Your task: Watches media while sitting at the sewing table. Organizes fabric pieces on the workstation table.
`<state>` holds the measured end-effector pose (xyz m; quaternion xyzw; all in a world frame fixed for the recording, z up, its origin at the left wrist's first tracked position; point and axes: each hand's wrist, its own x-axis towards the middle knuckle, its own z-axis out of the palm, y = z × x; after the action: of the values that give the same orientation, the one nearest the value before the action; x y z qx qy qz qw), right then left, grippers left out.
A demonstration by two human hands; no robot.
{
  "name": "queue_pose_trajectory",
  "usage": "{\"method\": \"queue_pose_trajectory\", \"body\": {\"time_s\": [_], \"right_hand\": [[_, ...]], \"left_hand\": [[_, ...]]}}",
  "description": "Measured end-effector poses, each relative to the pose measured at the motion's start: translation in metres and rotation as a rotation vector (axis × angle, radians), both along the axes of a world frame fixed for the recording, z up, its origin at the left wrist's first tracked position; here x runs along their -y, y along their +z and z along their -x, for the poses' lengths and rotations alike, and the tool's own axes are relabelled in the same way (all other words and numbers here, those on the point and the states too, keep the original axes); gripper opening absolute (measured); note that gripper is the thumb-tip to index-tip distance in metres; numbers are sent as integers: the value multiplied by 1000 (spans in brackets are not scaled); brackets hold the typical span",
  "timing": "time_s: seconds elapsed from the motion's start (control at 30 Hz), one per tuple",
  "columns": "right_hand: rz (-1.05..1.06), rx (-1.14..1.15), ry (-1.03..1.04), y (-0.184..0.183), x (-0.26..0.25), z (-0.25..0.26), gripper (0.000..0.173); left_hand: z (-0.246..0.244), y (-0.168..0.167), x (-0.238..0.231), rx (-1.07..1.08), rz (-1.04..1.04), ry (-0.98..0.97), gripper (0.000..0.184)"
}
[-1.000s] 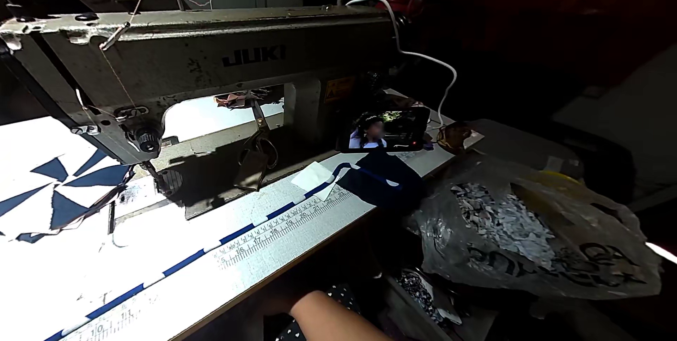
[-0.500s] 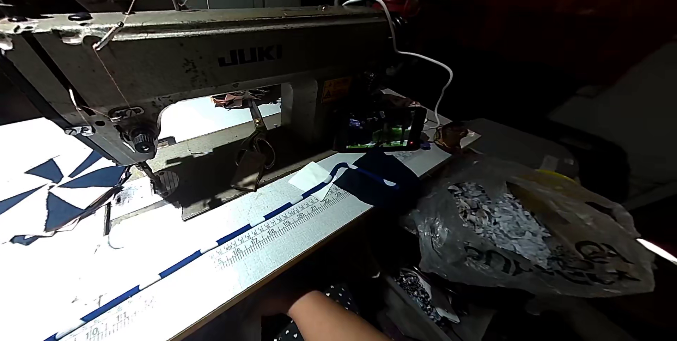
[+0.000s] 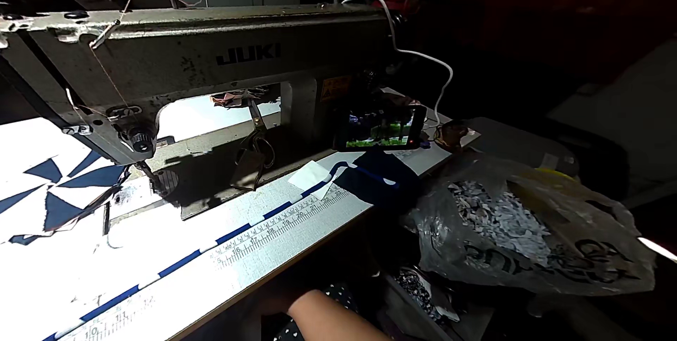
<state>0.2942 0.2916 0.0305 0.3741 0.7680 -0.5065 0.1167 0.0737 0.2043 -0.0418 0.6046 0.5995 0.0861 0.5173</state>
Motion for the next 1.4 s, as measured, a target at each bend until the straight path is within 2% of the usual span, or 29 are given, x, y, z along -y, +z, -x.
{"method": "queue_pose_trajectory", "body": {"time_s": [0.4, 0.5, 0.6, 0.83, 1.0, 1.17, 1.3, 1.4], "right_hand": [[19, -31, -15, -5, -1, 0, 34], [18, -28, -3, -3, -1, 0, 34], [24, -19, -5, -1, -1, -1, 35], [-3, -5, -30, 1, 2, 0, 39], [-19, 17, -16, 1, 1, 0, 42], [-19, 17, -6, -1, 1, 1, 42], [-23, 52, -13, 5, 2, 1, 45], [-29, 44, -9, 5, 2, 1, 45]], "left_hand": [[0, -6, 3, 33, 39, 83, 50], [-2, 1, 2, 33, 37, 63, 50], [4, -9, 1, 20, 27, 40, 51], [2, -3, 3, 58, -1, 35, 44], [7, -16, 3, -1, -4, 38, 46], [3, -3, 3, 40, 19, 31, 45], [6, -14, 3, 41, 13, 72, 44], [16, -36, 4, 65, -47, 48, 46]]}}
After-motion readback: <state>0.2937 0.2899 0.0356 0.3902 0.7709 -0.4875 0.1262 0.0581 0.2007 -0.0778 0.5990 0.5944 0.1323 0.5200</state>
